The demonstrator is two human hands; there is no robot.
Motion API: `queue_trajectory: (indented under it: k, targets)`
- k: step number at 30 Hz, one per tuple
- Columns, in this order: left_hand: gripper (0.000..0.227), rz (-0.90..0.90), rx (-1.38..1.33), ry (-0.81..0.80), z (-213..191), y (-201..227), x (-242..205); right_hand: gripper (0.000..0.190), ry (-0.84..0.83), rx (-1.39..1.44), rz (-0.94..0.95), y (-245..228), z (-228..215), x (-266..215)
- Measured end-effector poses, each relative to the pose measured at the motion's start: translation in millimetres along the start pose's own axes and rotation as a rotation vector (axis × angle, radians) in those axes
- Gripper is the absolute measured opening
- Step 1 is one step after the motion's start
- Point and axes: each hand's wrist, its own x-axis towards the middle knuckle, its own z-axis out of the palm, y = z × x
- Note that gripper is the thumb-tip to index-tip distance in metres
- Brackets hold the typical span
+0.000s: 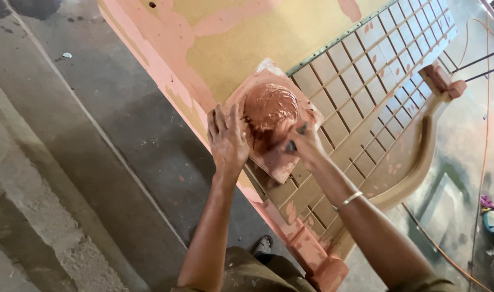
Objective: The person applies pink putty to a wooden structure using a putty knife. They scoop putty from a container and spread it onto the edges and surfaces of the structure.
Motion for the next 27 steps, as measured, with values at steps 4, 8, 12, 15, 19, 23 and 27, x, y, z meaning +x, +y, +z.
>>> queue_trajectory:
  k: [4, 8, 12, 15, 19, 23, 27]
  targets:
    - [0.077, -0.025, 0.014, -0.027, -2.1, -1.2, 2.2, 0.004, 0.180, -0.219, -0.153, -36.6, 9.7, 24.6]
    - [0.084, -0.042, 0.007, -0.051, -2.6, -2.5, 1.6, 0.019, 0.248, -0.867, -0.655, -61.3, 5.8, 21.7]
    - [0.085, 0.004, -0.031, -0.030, -4.8, -8.0, 0.1, 0.023, 0.200, -1.054, -1.271, -78.0, -0.2, 16.8]
    - [0.088, 0.003, -0.094, -0.065, -11.4, -14.7, -0.1, 0.019, 0.161, -1.114, -1.108, -91.3, 1.5, 39.8]
    - [0.084, 0.096, -0.158, -0.026, -6.1, -11.4, -0.1, 0.024, 0.217, -1.114, -0.745, -92.7, 29.7, 67.8]
    - [0.084, 0.052, -0.228, -0.102, -8.6, -15.0, -4.9, 0.020, -0.069, -1.088, -0.820, -104.3, 63.8, 32.1]
    - [0.081, 0.033, -0.261, -0.114, -2.6, -22.5, 1.2, 0.025, -0.382, -1.062, -1.328, -105.4, 70.4, 5.2]
